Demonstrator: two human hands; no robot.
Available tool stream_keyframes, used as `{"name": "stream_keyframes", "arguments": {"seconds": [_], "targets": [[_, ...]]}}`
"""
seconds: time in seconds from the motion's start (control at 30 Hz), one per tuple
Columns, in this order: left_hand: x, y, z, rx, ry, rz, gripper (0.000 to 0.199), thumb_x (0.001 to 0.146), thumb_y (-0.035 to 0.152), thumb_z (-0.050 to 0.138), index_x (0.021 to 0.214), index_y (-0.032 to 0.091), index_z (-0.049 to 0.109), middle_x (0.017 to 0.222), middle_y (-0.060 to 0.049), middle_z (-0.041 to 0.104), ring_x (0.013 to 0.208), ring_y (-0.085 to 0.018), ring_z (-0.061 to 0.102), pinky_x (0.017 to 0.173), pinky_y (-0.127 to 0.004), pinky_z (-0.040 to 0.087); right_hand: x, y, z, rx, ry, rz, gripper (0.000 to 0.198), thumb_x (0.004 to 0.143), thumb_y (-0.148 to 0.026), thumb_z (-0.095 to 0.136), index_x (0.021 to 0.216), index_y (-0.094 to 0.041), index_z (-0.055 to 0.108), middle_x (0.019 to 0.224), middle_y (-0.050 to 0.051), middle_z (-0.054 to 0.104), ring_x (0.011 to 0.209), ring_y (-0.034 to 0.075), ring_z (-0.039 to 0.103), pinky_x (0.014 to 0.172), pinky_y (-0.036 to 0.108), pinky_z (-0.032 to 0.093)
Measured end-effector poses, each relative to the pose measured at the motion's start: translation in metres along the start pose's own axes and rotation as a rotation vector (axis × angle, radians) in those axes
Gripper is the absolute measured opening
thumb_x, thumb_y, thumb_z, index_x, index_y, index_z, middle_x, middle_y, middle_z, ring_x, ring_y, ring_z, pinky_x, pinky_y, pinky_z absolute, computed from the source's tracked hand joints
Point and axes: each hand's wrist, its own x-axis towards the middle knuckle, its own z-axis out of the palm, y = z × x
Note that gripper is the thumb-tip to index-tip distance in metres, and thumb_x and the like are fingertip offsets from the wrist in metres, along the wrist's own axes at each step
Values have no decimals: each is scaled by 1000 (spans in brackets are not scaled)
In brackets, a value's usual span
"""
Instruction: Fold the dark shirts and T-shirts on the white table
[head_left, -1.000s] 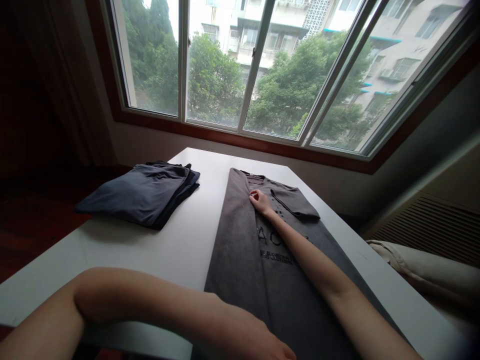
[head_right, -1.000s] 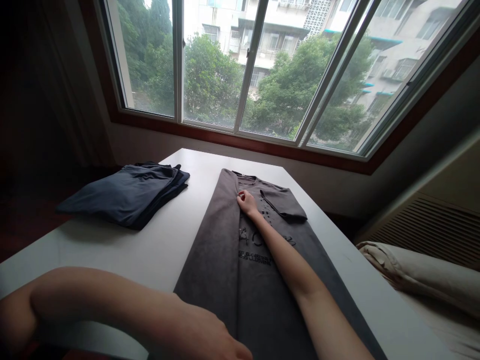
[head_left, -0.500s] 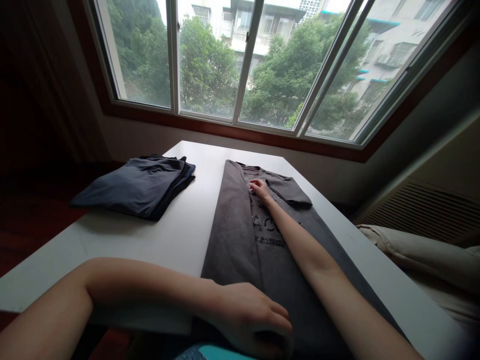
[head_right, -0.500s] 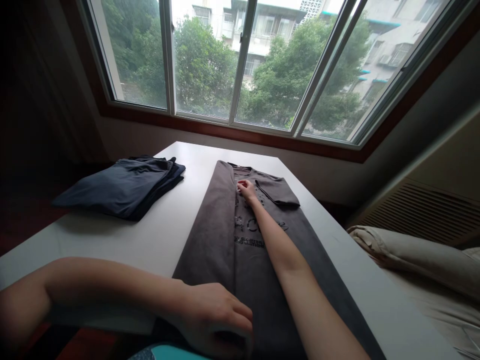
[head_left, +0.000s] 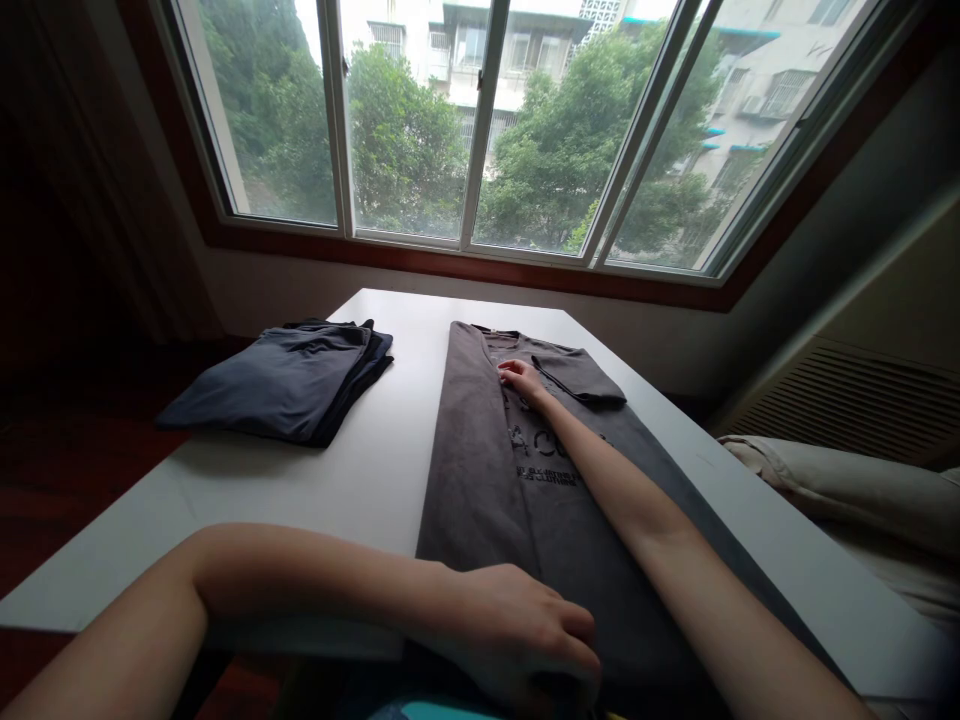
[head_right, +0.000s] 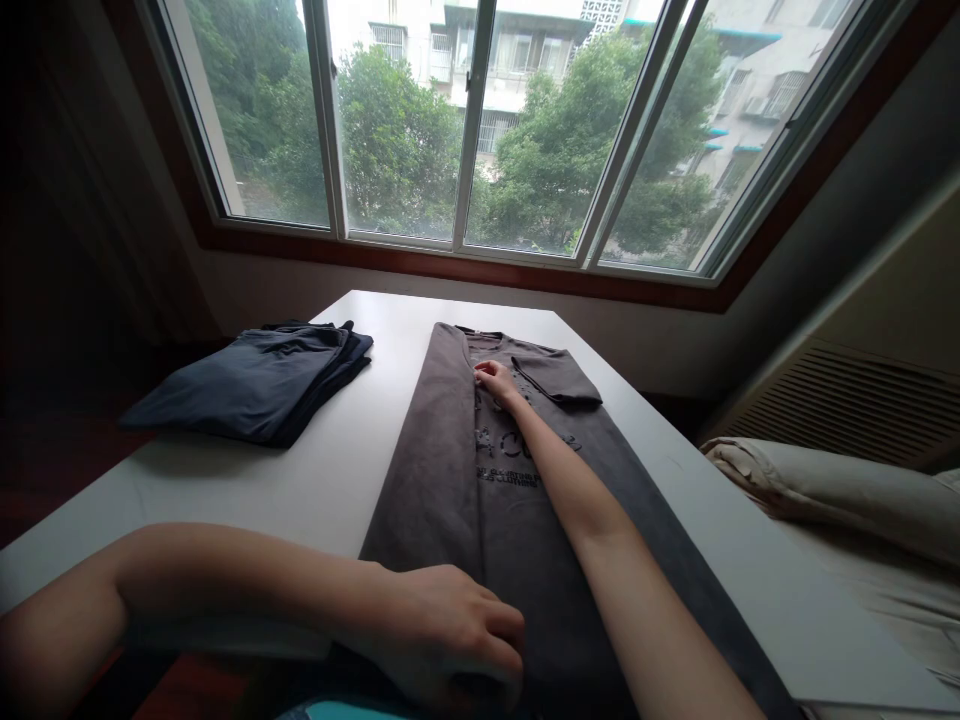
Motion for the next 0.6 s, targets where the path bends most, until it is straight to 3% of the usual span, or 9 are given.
{"name": "stream_keyframes", "arguments": {"seconds": [0.17,0.3,0.43,0.5,0.6], "targets": [[-1,0,2,16,-9,14,31,86,36,56,111,19,61,110,-7,54,93,-20,59,59,-26,46,-30,-9,-35,-102,-73,-33,22,73,-10,65,95,-13,65,83,2,68,78,14,60,75,24,48],[-3,1,-9,-110,-13,21,36,87,43,57,113,18,60,110,-7,56,91,-19,61,62,-25,47,-81,-15,-99,-365,-91,-96,24,75,-23,66,98,-18,66,93,8,69,86,22,64,78,33,52],[3,2,-41,-365,-3,-82,34,91,44,57,111,17,58,104,-4,61,75,-11,60,64,-21,48,-164,-14,-188,-548,-52,-47,27,75,-42,64,97,-26,68,97,12,69,83,21,65,70,32,51],[16,-4,-62,-359,61,-113,30,95,41,53,109,15,58,100,-4,63,74,-10,59,63,-20,47,-215,-10,-234,-607,-52,31,24,76,-48,63,89,-29,70,93,15,69,77,18,65,66,31,49],[51,-25,-92,-254,114,-173,34,97,39,47,113,11,58,100,-7,65,78,-11,59,64,-19,46,-298,-2,-284,-665,-88,110,23,76,-53,65,72,-30,70,69,14,63,58,12,60,57,30,43]]}}
